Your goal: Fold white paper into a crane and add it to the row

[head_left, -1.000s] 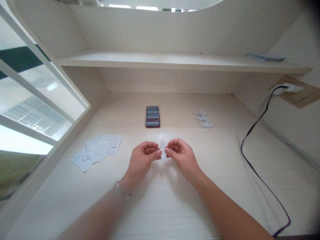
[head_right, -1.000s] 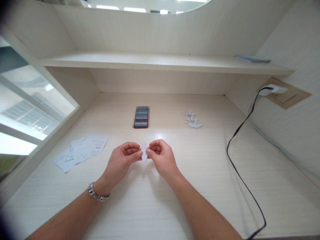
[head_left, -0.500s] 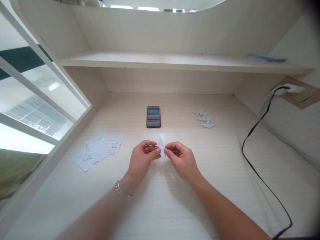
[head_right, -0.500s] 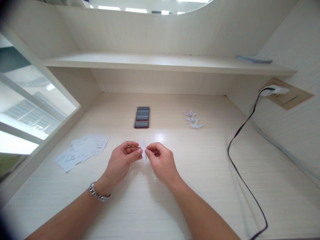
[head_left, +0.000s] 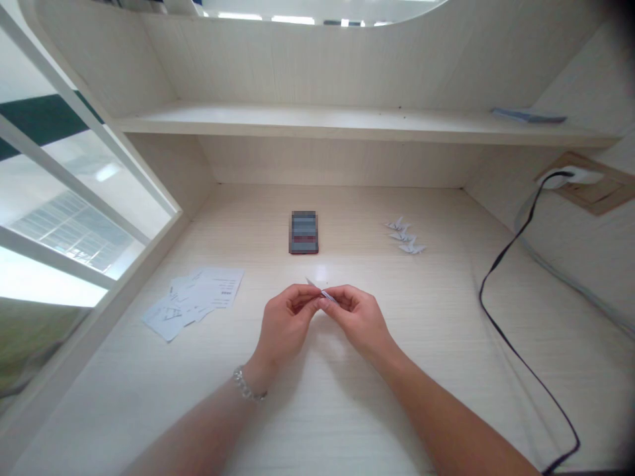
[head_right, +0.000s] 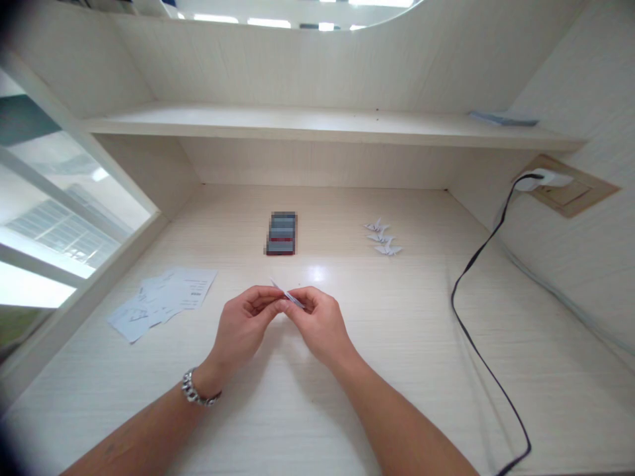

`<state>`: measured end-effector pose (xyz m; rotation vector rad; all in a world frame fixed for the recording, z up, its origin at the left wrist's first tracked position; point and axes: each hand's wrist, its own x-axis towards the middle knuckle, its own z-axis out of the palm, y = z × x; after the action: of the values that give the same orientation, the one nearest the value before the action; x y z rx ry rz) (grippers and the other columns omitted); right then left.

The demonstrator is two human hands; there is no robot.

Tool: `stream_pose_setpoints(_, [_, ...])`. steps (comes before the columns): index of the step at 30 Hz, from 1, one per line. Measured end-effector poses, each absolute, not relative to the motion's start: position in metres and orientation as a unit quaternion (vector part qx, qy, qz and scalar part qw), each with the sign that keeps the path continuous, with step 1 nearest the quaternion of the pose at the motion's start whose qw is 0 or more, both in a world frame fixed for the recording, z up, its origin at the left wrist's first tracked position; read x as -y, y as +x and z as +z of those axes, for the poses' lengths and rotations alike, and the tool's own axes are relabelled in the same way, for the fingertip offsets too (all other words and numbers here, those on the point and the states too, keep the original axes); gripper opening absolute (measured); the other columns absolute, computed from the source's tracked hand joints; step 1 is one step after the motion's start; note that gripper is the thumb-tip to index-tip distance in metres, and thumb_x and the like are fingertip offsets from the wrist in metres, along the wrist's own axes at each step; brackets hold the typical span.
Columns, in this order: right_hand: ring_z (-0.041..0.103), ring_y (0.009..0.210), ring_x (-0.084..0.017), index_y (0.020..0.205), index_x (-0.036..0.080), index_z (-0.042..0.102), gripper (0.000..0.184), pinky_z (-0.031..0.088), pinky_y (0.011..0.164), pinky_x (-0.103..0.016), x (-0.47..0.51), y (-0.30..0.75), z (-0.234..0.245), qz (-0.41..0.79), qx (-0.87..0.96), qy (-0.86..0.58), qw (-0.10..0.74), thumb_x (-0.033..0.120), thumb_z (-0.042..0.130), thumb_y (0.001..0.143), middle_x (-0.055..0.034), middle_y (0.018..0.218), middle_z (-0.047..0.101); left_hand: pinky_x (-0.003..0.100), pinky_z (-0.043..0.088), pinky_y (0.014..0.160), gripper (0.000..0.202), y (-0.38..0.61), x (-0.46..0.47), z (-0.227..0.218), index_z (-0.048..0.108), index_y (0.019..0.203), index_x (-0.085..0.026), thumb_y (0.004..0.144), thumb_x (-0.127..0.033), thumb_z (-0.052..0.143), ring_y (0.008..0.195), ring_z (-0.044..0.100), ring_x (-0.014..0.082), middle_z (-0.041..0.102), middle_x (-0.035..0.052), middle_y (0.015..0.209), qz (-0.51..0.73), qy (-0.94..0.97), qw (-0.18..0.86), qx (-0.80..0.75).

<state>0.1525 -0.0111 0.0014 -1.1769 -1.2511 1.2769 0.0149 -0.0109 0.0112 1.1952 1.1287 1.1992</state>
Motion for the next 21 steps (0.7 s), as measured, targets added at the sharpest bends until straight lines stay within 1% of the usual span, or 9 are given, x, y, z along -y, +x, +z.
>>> stream_pose_setpoints(2, [0.062,0.075,-0.018,0.083,0.017,0.066,0.022,0.048,0.07,-0.031,0.01,0.1525,-0.0002,0.535,0.498,-0.48,0.486,0.037,0.064,0.072,-0.0055,0.08,0.068,0.03,0.051,0.077,0.018,0.0161,0.0124,0.0112,0.063,0.083,-0.016,0.069,-0.027,0.067,0.08,0.064,0.0181,0.067,0.0059,0.083,0.5,0.509,0.512,-0.478])
stream_pose_setpoints(5, [0.061,0.073,-0.016,0.081,0.017,0.065,0.024,0.048,0.07,-0.03,0.009,0.1525,-0.0018,0.568,0.467,-0.469,0.49,0.039,0.061,0.074,-0.0045,0.079,0.067,0.029,0.053,0.069,0.027,0.0151,0.0114,0.0109,0.059,0.088,-0.016,0.066,-0.027,0.07,0.076,0.064,0.0169,0.066,0.0041,0.08,0.5,0.506,0.5,-0.494])
stream_pose_setpoints(7, [0.06,0.074,-0.015,0.08,0.017,0.064,0.024,0.049,0.071,-0.03,0.0093,0.152,-0.002,0.602,0.434,-0.463,0.484,0.04,0.062,0.073,-0.004,0.08,0.067,0.027,0.052,0.066,0.028,0.013,0.0092,0.0103,0.059,0.087,-0.016,0.065,-0.027,0.07,0.074,0.063,0.0159,0.065,0.0037,0.078,0.494,0.505,0.495,-0.505])
stream_pose_setpoints(9, [0.059,0.075,-0.014,0.079,0.017,0.064,0.023,0.049,0.072,-0.029,0.0098,0.1514,-0.0017,0.631,0.399,-0.459,0.482,0.039,0.064,0.072,-0.0035,0.081,0.066,0.026,0.051,0.066,0.026,0.0106,0.0068,0.0095,0.06,0.085,-0.015,0.065,-0.027,0.07,0.074,0.063,0.0151,0.065,0.0045,0.08,0.487,0.506,0.496,-0.51])
stream_pose_setpoints(12, [0.058,0.075,-0.013,0.077,0.017,0.064,0.022,0.048,0.072,-0.028,0.0103,0.1509,-0.0011,0.651,0.361,-0.454,0.49,0.037,0.066,0.07,-0.0027,0.081,0.065,0.025,0.051,0.068,0.027,0.0083,0.0045,0.0087,0.059,0.088,-0.015,0.065,-0.026,0.07,0.074,0.062,0.0144,0.065,0.0039,0.08,0.494,0.5,0.498,-0.508])
stream_pose_setpoints(15, [0.057,0.074,-0.012,0.076,0.017,0.065,0.02,0.047,0.07,-0.027,0.01,0.1511,0.0,0.664,0.338,-0.453,0.49,0.035,0.068,0.068,-0.0029,0.08,0.065,0.025,0.05,0.068,0.021,0.0078,0.0043,0.0085,0.062,0.084,-0.015,0.068,-0.028,0.067,0.073,0.062,0.0145,0.066,0.0044,0.08,0.474,0.524,0.493,-0.507])
stream_pose_setpoints(17, [0.056,0.07,-0.012,0.074,0.016,0.066,0.02,0.046,0.067,-0.026,0.0096,0.1517,0.0012,0.665,0.335,-0.459,0.484,0.034,0.069,0.067,-0.0032,0.077,0.065,0.025,0.05,0.068,0.019,0.0081,0.0046,0.008,0.064,0.082,-0.015,0.071,-0.03,0.064,0.073,0.063,0.0149,0.067,0.0052,0.081,0.456,0.539,0.495,-0.507])
stream_pose_setpoints(21, [0.055,0.066,-0.013,0.074,0.016,0.068,0.02,0.044,0.063,-0.025,0.0083,0.1542,0.0036,0.646,0.373,-0.476,0.466,0.034,0.067,0.068,-0.0038,0.072,0.065,0.025,0.049,0.066,0.019,0.0086,0.0044,0.0056,0.063,0.084,-0.014,0.073,-0.03,0.062,0.071,0.062,0.0145,0.067,0.0047,0.079,0.45,0.532,0.521,-0.492])
